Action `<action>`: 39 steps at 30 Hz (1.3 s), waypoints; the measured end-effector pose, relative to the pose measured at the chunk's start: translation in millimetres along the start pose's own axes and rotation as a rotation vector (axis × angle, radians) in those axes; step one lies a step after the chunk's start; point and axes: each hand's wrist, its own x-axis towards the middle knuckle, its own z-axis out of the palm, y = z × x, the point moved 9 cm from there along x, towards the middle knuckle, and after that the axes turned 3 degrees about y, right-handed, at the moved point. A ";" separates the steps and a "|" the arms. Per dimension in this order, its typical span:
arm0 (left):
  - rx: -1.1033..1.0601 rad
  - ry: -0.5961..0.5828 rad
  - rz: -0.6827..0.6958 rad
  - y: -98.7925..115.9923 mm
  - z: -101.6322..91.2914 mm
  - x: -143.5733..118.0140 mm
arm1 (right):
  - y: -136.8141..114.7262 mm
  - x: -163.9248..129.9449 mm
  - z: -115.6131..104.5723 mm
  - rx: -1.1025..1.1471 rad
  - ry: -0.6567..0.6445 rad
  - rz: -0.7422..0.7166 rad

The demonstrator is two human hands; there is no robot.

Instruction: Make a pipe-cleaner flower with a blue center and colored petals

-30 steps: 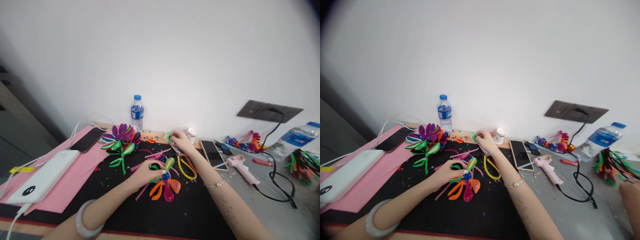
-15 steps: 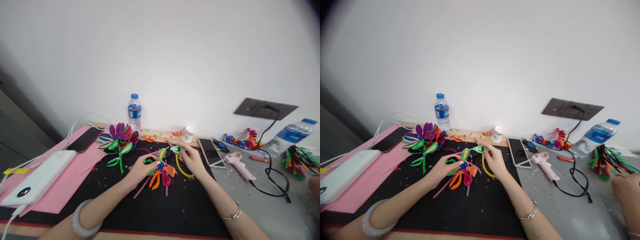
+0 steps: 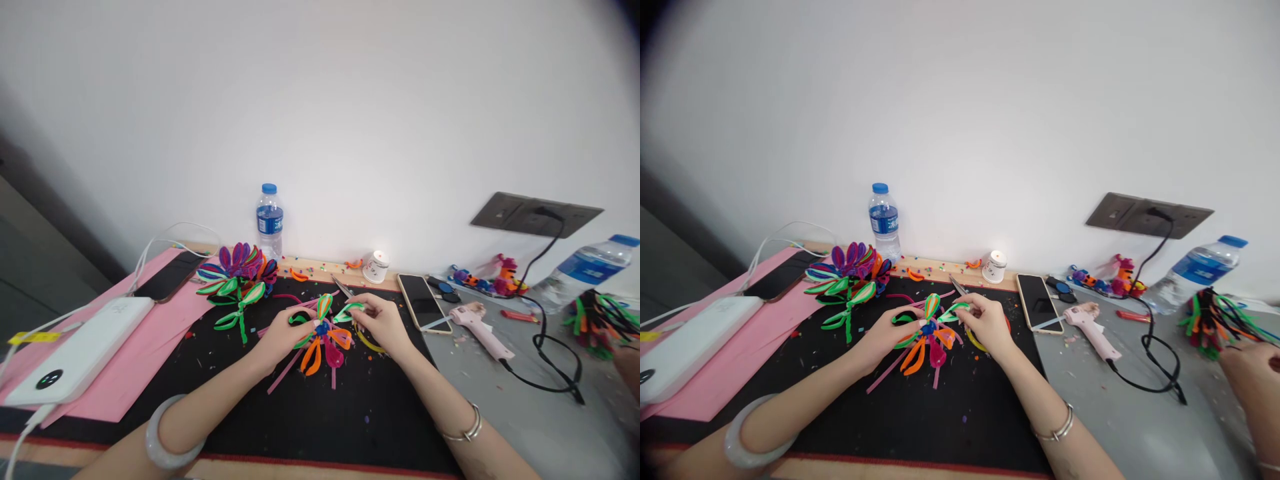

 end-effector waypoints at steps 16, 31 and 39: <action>0.045 -0.050 -0.011 -5.2 5.5 2.4 | 12.8 -2.9 17.7 0.029 -0.098 0.049; 0.070 -0.061 0.038 -5.9 6.4 5.4 | 8.4 -4.6 17.0 -0.107 -0.076 -0.022; 0.072 -0.052 0.016 -8.7 5.7 6.3 | -9.1 -6.7 15.8 -0.197 -0.055 -0.095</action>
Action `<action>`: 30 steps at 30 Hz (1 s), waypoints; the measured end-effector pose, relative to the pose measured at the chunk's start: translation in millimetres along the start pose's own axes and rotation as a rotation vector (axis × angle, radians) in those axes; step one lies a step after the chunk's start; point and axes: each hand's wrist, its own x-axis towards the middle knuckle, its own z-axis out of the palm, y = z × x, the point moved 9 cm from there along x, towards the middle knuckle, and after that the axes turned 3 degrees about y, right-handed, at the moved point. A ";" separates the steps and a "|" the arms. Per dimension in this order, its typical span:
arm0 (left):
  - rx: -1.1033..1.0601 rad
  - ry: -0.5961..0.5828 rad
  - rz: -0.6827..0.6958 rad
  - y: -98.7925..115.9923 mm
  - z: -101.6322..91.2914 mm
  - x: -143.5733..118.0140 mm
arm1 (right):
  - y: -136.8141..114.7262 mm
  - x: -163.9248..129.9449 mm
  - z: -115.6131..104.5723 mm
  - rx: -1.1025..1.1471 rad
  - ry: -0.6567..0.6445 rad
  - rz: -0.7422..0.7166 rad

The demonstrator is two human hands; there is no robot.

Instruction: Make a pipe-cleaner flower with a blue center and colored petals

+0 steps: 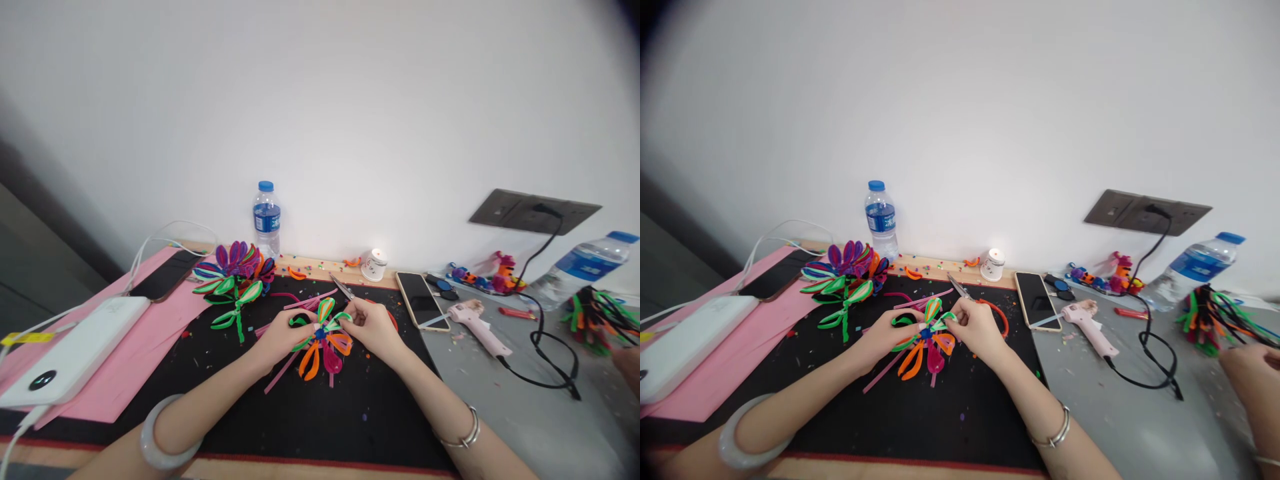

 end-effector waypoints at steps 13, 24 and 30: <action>0.015 -0.016 -0.012 -2.3 0.7 0.3 | -8.3 -1.6 2.0 -0.060 -0.008 -0.070; 0.014 -0.019 -0.006 -0.7 1.3 -1.3 | -11.1 -3.1 4.4 -0.079 -0.029 -0.110; 0.015 0.025 0.040 6.3 -2.8 -2.2 | -10.9 -1.4 1.2 -0.085 0.011 -0.076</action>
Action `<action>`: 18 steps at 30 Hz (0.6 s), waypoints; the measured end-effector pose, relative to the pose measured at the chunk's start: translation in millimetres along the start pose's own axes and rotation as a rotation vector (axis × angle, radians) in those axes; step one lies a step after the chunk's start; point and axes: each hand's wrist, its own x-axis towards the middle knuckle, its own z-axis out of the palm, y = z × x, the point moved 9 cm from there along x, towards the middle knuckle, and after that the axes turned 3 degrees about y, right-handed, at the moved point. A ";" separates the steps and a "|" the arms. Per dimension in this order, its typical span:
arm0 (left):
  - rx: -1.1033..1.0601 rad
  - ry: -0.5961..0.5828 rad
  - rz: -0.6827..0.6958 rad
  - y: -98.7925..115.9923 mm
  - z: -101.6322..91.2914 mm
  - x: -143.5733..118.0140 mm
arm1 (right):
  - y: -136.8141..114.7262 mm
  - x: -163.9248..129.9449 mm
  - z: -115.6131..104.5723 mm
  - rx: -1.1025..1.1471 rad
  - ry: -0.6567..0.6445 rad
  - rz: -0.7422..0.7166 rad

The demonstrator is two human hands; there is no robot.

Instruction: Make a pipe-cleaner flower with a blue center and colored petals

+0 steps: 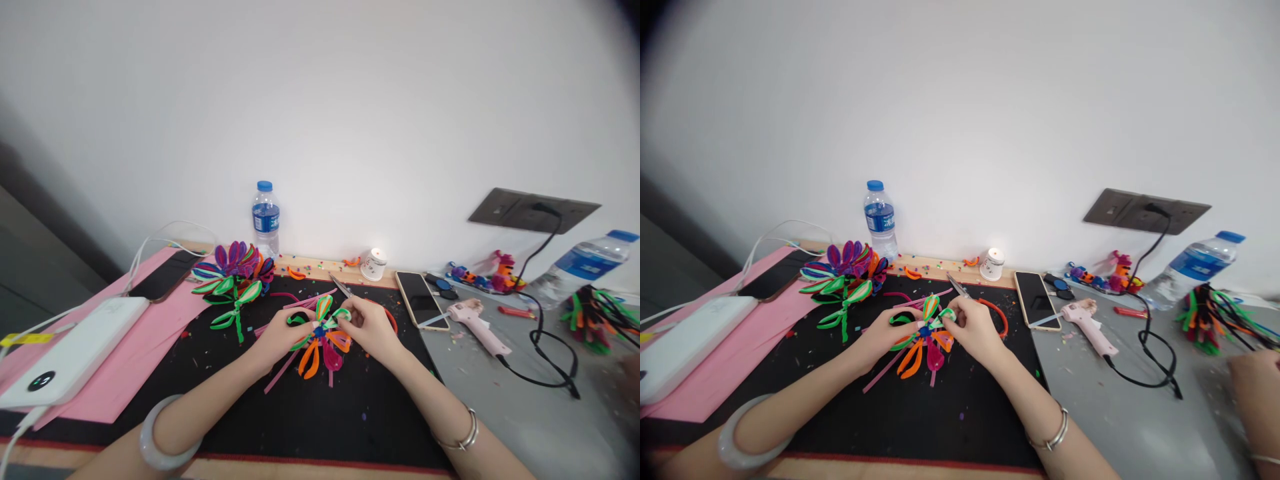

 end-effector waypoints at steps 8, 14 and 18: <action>-0.008 -0.009 0.015 3.7 0.9 -1.2 | -7.2 2.1 5.7 -0.032 -0.097 -0.055; 0.020 -0.012 0.059 3.4 1.6 -0.3 | -6.9 1.0 13.3 -0.039 -0.186 -0.071; -0.002 -0.036 0.029 1.0 4.7 -0.6 | -10.1 1.0 12.4 -0.065 -0.180 -0.107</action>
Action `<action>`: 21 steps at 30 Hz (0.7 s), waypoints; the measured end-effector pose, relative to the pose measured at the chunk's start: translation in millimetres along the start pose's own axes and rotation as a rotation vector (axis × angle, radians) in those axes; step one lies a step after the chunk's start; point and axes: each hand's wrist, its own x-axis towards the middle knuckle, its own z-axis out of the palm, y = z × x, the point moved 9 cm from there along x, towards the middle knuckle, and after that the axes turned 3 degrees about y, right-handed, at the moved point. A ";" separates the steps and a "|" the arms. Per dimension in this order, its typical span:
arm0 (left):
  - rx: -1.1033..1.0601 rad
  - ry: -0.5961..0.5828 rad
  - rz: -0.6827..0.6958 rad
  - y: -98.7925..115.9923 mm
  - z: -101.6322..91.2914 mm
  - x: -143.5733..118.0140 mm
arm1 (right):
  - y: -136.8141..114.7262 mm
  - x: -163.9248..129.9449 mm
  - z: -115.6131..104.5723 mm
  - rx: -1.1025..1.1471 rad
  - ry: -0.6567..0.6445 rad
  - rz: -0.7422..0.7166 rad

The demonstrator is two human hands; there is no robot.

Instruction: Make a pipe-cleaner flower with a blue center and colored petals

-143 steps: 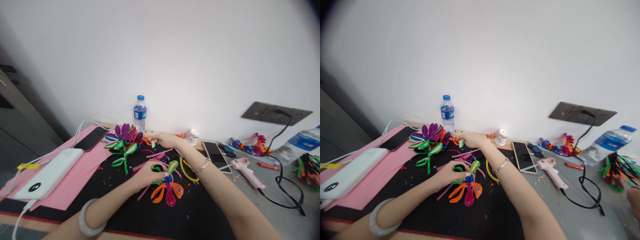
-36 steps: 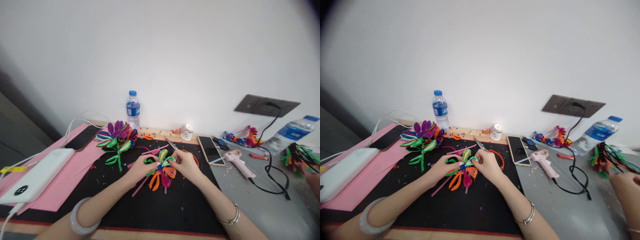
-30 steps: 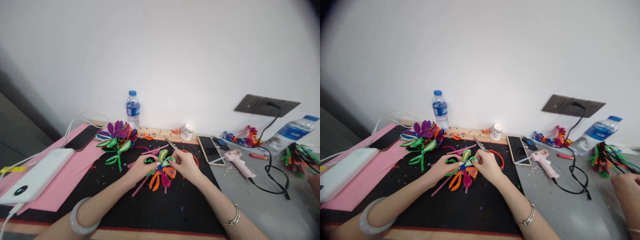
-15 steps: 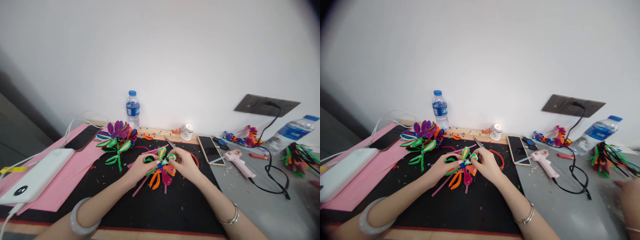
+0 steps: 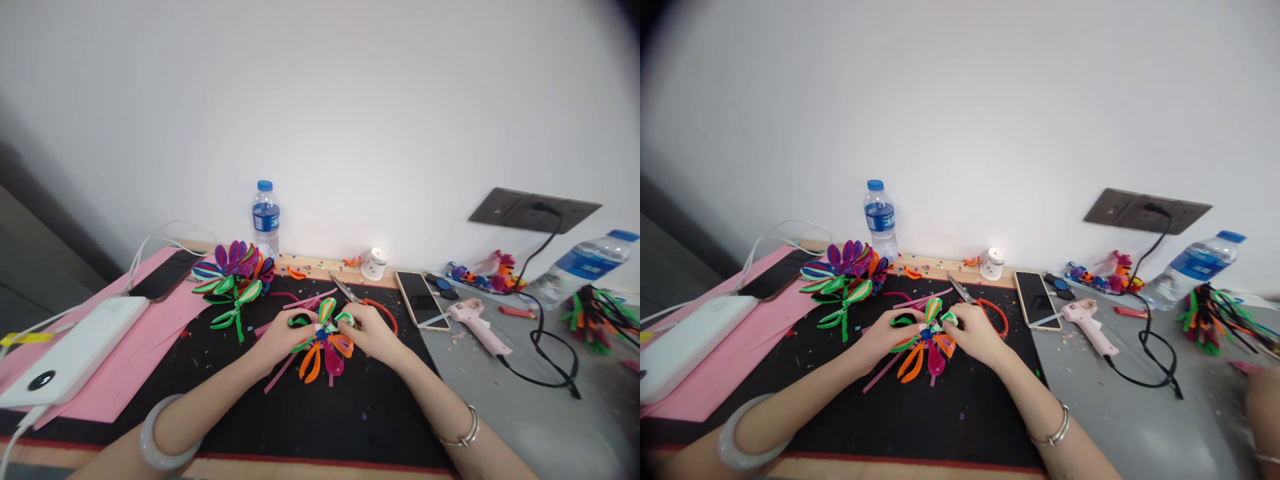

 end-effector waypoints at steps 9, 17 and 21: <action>-0.036 0.009 -0.024 -0.6 -0.5 -1.0 | 3.3 -0.8 -0.1 0.057 0.010 0.028; -0.001 0.014 -0.016 2.6 -1.2 -2.0 | 10.3 -1.4 2.1 0.166 0.000 0.094; -0.006 0.004 -0.015 0.7 -0.8 -1.2 | 9.4 -1.4 2.7 0.165 -0.014 0.088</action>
